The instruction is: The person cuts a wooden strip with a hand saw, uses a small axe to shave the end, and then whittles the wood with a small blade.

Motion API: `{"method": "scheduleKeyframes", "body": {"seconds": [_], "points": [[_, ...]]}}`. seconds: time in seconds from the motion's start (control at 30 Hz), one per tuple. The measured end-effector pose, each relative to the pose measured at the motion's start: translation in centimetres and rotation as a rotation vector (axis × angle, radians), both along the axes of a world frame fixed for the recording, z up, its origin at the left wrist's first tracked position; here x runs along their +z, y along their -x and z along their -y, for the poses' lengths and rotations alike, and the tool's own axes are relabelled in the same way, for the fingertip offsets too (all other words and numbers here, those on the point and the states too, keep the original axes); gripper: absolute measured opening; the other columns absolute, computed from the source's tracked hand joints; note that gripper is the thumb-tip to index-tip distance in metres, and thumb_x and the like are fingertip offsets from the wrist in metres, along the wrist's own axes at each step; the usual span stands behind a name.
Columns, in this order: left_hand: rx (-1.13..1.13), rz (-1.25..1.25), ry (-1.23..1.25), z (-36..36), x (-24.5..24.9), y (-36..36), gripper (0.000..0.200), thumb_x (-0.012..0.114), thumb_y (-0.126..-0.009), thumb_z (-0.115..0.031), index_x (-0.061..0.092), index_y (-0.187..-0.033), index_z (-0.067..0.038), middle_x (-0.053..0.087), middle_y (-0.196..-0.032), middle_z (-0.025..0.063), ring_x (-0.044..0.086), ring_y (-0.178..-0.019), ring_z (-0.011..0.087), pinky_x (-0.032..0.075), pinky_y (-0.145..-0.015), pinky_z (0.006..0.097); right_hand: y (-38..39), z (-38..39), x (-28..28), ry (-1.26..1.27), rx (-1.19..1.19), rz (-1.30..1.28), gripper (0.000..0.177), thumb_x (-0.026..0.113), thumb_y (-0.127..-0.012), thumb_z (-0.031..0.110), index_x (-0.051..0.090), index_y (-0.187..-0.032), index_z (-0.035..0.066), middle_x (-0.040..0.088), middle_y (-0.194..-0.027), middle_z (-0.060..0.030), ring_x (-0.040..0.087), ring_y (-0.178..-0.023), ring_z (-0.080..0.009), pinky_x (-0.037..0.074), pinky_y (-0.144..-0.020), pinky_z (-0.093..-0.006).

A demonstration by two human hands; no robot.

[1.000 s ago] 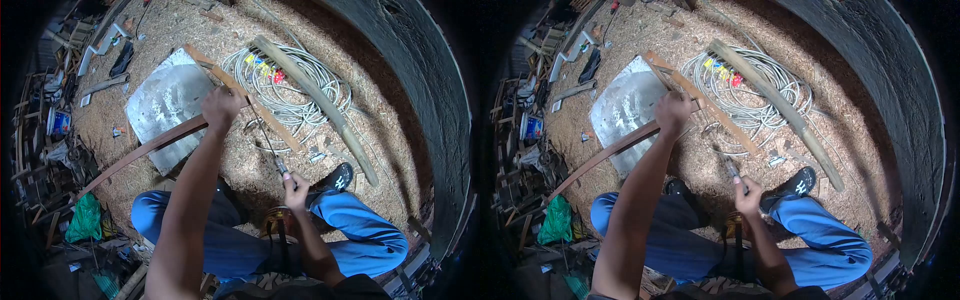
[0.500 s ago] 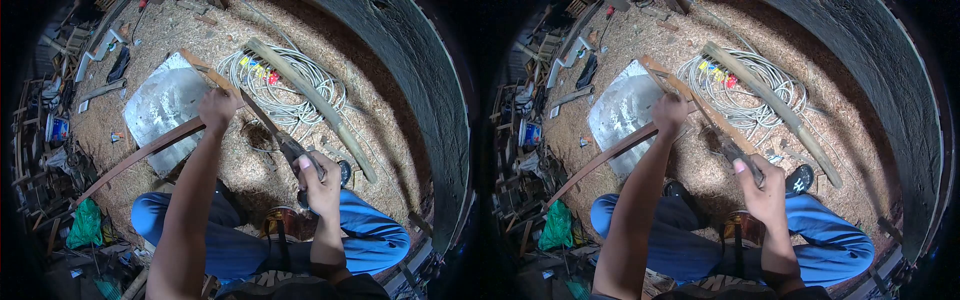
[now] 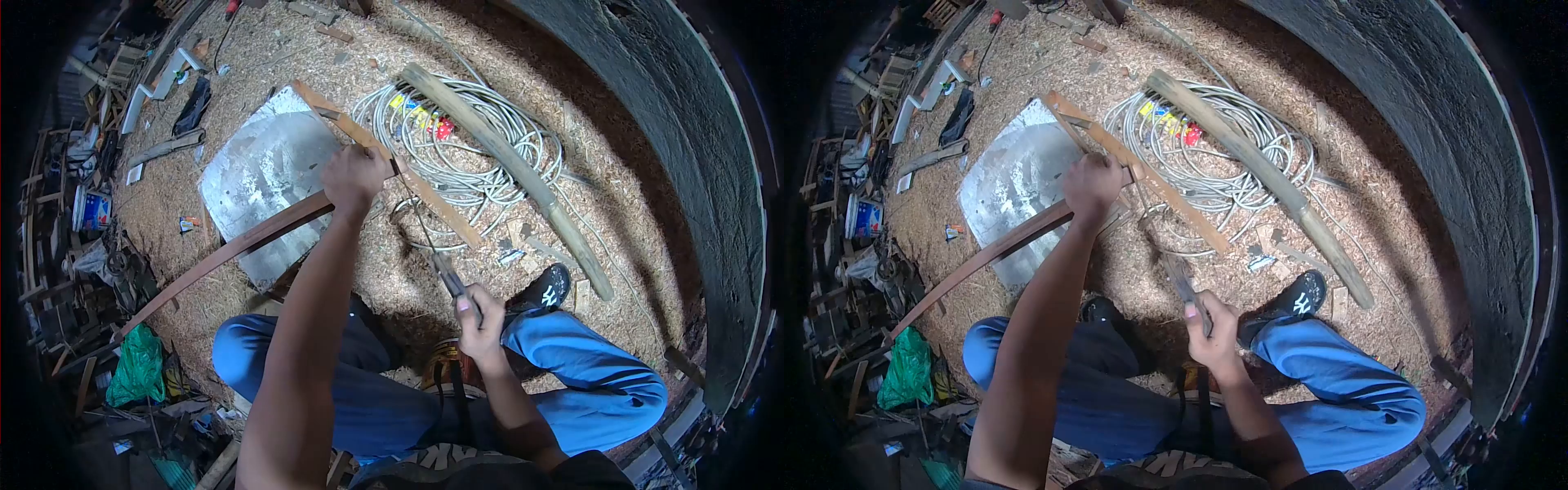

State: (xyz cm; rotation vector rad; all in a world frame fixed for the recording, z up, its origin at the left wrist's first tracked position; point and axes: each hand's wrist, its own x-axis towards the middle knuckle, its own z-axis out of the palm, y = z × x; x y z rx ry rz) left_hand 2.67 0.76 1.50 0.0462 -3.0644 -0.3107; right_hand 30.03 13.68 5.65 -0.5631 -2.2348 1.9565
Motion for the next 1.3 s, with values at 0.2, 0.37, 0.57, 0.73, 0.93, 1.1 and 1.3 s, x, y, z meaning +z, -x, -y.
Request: {"method": "scheduleKeyframes", "body": {"seconds": [0.2, 0.37, 0.57, 0.73, 0.93, 1.1, 1.3], "points": [[-0.021, 0.001, 0.004, 0.3, -0.1, 0.1, 0.038, 0.049, -0.085, -0.034, 0.075, -0.082, -0.007, 0.072, -0.088, 0.0187, 0.07, -0.081, 0.0383, 0.055, -0.075, 0.0474, -1.4, 0.6, -7.4, 0.048, 0.075, 0.011, 0.033, 0.053, -0.098, 0.022, 0.049, -0.072, 0.001, 0.037, -0.055, -0.0041, 0.038, -0.052, -0.013, 0.032, -0.05, -0.0337], [0.003, -0.002, 0.055, 0.1, -0.1, -0.2, 0.038, 0.05, -0.086, -0.036, 0.075, -0.084, -0.007, 0.072, -0.088, 0.0189, 0.07, -0.082, 0.0372, 0.056, -0.075, 0.046, 3.9, 1.0, -8.1, -0.053, 0.041, -0.056, 0.036, 0.055, -0.099, 0.023, 0.05, -0.071, 0.001, 0.041, -0.058, -0.0035, 0.038, -0.055, -0.0118, 0.033, -0.052, -0.0325], [0.034, 0.05, 0.056, 0.0, 0.4, -0.2, 0.037, 0.052, -0.086, -0.035, 0.075, -0.081, -0.007, 0.072, -0.087, 0.0187, 0.07, -0.082, 0.0363, 0.056, -0.076, 0.0454, 4.7, 1.9, -8.4, 0.297, 0.046, 0.024, 0.036, 0.053, -0.102, 0.025, 0.052, -0.074, 0.003, 0.044, -0.064, 0.002, 0.038, -0.061, -0.0089, 0.032, -0.055, -0.0288], [0.011, 0.042, 0.039, -0.2, 0.7, -0.2, 0.037, 0.051, -0.086, -0.035, 0.076, -0.083, -0.007, 0.072, -0.087, 0.0186, 0.07, -0.083, 0.0366, 0.056, -0.078, 0.0461, 4.2, 3.5, -7.5, 0.396, 0.076, 0.064, 0.036, 0.052, -0.103, 0.025, 0.055, -0.076, 0.003, 0.05, -0.067, 0.0004, 0.045, -0.065, -0.0089, 0.036, -0.06, -0.0268], [0.02, 0.12, 0.033, -0.5, 0.8, -0.2, 0.038, 0.05, -0.087, -0.034, 0.076, -0.085, -0.006, 0.072, -0.088, 0.0195, 0.07, -0.085, 0.0373, 0.056, -0.078, 0.0462, 6.8, 4.3, -4.9, 0.27, -0.032, 0.254, 0.044, 0.053, -0.103, 0.029, 0.056, -0.069, 0.0, 0.05, -0.059, -0.0011, 0.044, -0.058, -0.0101, 0.037, -0.056, -0.0298], [-0.001, 0.106, 0.046, 0.0, 0.4, 0.3, 0.038, 0.05, -0.087, -0.034, 0.076, -0.087, -0.006, 0.072, -0.09, 0.02, 0.07, -0.086, 0.0376, 0.056, -0.077, 0.0461, 4.0, 3.4, -6.9, 0.098, -0.05, 0.222, 0.05, 0.055, -0.102, 0.03, 0.054, -0.064, -0.002, 0.044, -0.054, -0.0008, 0.039, -0.055, -0.0098, 0.034, -0.051, -0.0323], [-0.03, 0.057, 0.043, -0.1, 0.1, 0.1, 0.035, 0.051, -0.086, -0.033, 0.075, -0.085, -0.007, 0.072, -0.087, 0.0188, 0.071, -0.081, 0.0364, 0.057, -0.073, 0.0462, 3.2, 3.8, -6.6, 0.169, -0.076, 0.278, 0.048, 0.057, -0.101, 0.027, 0.053, -0.063, -0.003, 0.041, -0.052, -0.0012, 0.036, -0.054, -0.0096, 0.031, -0.05, -0.0336]]}}
